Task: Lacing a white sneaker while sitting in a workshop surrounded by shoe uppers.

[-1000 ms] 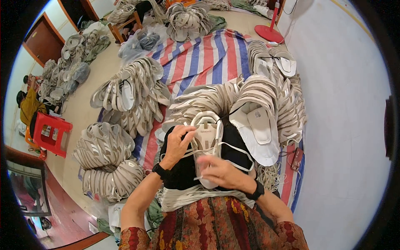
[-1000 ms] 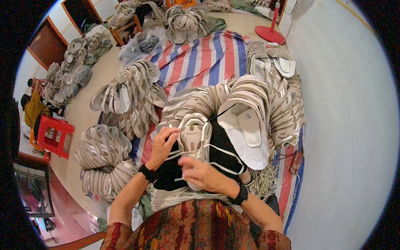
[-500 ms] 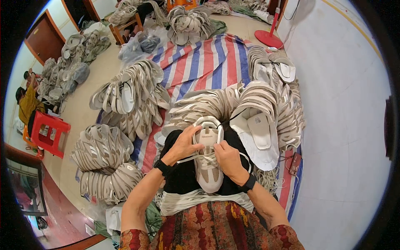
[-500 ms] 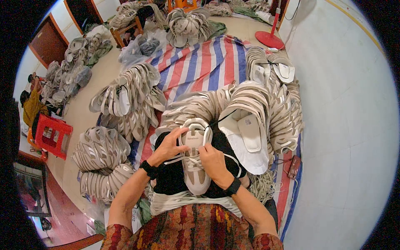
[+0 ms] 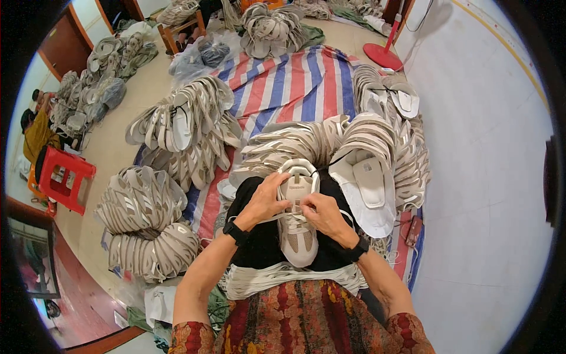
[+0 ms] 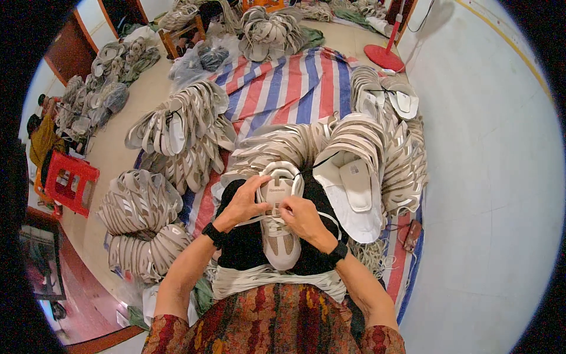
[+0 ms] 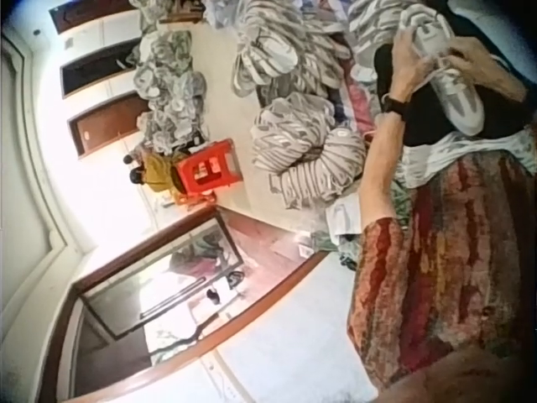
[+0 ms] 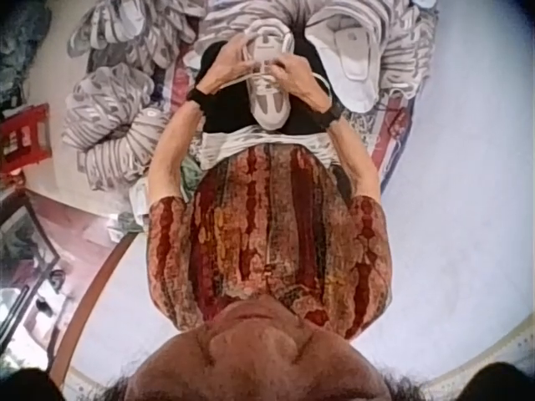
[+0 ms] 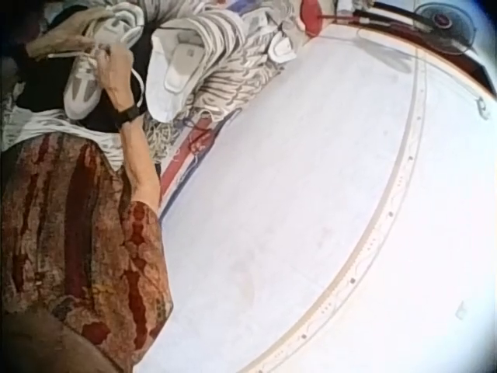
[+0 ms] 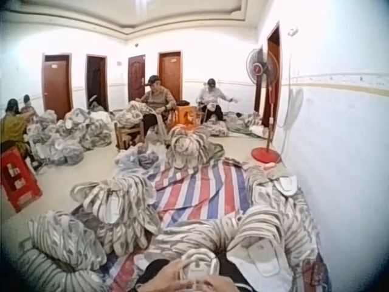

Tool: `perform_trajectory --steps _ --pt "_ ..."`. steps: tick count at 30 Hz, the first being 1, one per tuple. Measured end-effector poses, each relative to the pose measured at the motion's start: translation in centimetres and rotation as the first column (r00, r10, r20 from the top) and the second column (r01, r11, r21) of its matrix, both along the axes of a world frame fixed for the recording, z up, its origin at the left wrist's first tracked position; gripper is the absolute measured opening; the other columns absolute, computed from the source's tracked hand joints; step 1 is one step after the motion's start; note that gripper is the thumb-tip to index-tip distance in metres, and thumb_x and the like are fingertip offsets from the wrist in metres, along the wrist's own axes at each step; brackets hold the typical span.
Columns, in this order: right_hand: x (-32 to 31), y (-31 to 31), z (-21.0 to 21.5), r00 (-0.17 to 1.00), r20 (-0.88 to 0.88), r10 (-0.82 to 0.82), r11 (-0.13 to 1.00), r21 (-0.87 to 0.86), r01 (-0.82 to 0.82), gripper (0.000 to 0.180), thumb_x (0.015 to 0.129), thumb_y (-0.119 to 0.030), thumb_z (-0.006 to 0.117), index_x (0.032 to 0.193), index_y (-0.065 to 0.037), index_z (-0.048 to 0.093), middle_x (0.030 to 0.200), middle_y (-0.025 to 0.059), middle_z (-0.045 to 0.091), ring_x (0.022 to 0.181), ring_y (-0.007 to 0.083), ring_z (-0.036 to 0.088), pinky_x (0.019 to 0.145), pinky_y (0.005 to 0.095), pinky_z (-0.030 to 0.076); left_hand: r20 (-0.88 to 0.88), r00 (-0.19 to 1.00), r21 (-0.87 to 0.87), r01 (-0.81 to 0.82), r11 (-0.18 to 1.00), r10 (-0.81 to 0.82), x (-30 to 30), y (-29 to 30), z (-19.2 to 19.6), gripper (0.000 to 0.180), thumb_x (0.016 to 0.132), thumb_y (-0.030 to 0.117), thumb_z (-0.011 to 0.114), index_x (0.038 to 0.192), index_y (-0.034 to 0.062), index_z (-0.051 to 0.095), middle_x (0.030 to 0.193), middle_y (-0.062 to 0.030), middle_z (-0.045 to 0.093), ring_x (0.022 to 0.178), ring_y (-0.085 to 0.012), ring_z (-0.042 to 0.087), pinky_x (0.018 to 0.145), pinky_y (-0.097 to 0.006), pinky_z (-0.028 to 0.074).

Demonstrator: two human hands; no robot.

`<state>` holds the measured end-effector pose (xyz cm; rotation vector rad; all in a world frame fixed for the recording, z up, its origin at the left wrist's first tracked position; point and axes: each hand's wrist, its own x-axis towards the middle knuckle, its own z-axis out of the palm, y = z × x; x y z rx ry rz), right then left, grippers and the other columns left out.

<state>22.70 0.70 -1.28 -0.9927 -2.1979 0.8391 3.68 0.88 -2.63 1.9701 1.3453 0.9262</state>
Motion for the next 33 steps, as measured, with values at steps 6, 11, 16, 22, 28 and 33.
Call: perform_trajectory --steps 6,11,16,22,28,33 --pt "-0.4 -1.0 0.7 0.959 0.205 -0.194 0.970 0.183 0.158 0.009 0.075 -0.008 0.055 0.075 0.001 0.054 0.074 0.0173 0.054 0.064 0.0344 0.057 0.056 0.0402 0.047 0.035 0.999 -0.072 0.017 0.997 -0.014 0.0 -0.1 0.7 0.065 0.058 0.009 0.070 0.118 0.0024 0.046 0.110 -0.0145 0.051 0.102 -0.0280 0.051 0.088 -0.032 0.040" --pt "-1.2 -0.7 0.4 0.867 0.452 -0.209 0.960 0.266 0.093 0.007 0.074 -0.007 0.054 0.076 0.000 0.053 0.073 0.0178 0.052 0.060 0.0350 0.057 0.052 0.0402 0.048 0.072 0.997 -0.041 0.017 0.999 -0.014 -0.1 -0.1 0.0 0.065 0.058 0.007 0.070 0.118 0.0027 0.046 0.109 -0.0145 0.051 0.102 -0.0283 0.051 0.088 -0.033 0.040" --pt "-0.4 1.9 -0.2 0.943 0.326 0.060 0.986 0.128 -0.107 0.008 0.076 -0.009 0.053 0.077 -0.001 0.053 0.075 0.0163 0.053 0.066 0.0347 0.056 0.057 0.0411 0.046 0.018 1.000 -0.019 -0.021 1.000 0.021 -0.1 0.1 -0.7 0.064 0.058 0.006 0.069 0.117 0.0028 0.046 0.109 -0.0156 0.051 0.102 -0.0303 0.051 0.088 -0.033 0.040" --pt "-0.1 1.7 -0.7 0.994 -0.032 0.108 0.994 0.014 -0.107 0.011 0.078 -0.012 0.053 0.080 -0.001 0.056 0.074 0.0168 0.054 0.071 0.0344 0.053 0.063 0.0410 0.042 -0.017 1.000 -0.038 -0.023 0.999 0.022 -0.1 0.1 -0.1 0.062 0.060 0.007 0.069 0.118 0.0028 0.046 0.109 -0.0157 0.052 0.102 -0.0296 0.051 0.087 -0.033 0.041" --pt "0.0 0.3 -0.1 1.000 0.000 -0.018 0.999 0.035 0.018 0.010 0.076 -0.009 0.053 0.079 0.000 0.057 0.073 0.0176 0.055 0.071 0.0351 0.054 0.065 0.0412 0.043 0.175 0.978 0.033 -0.124 0.992 0.116 -0.6 -1.6 2.3 0.040 0.075 0.005 0.061 0.113 0.0021 0.051 0.104 -0.0136 0.055 0.093 -0.0226 0.054 0.081 -0.028 0.042" --pt "-1.7 0.6 -0.1 0.970 -0.084 -0.226 0.930 -0.316 0.189 0.011 0.071 -0.007 0.054 0.077 0.001 0.058 0.070 0.0167 0.059 0.067 0.0331 0.058 0.061 0.0407 0.045 0.051 0.985 0.116 -0.169 0.979 0.164 -0.8 -3.3 5.3 0.022 0.078 0.000 0.056 0.100 0.0036 0.060 0.081 -0.0095 0.058 0.072 -0.0180 0.054 0.065 -0.028 0.043"
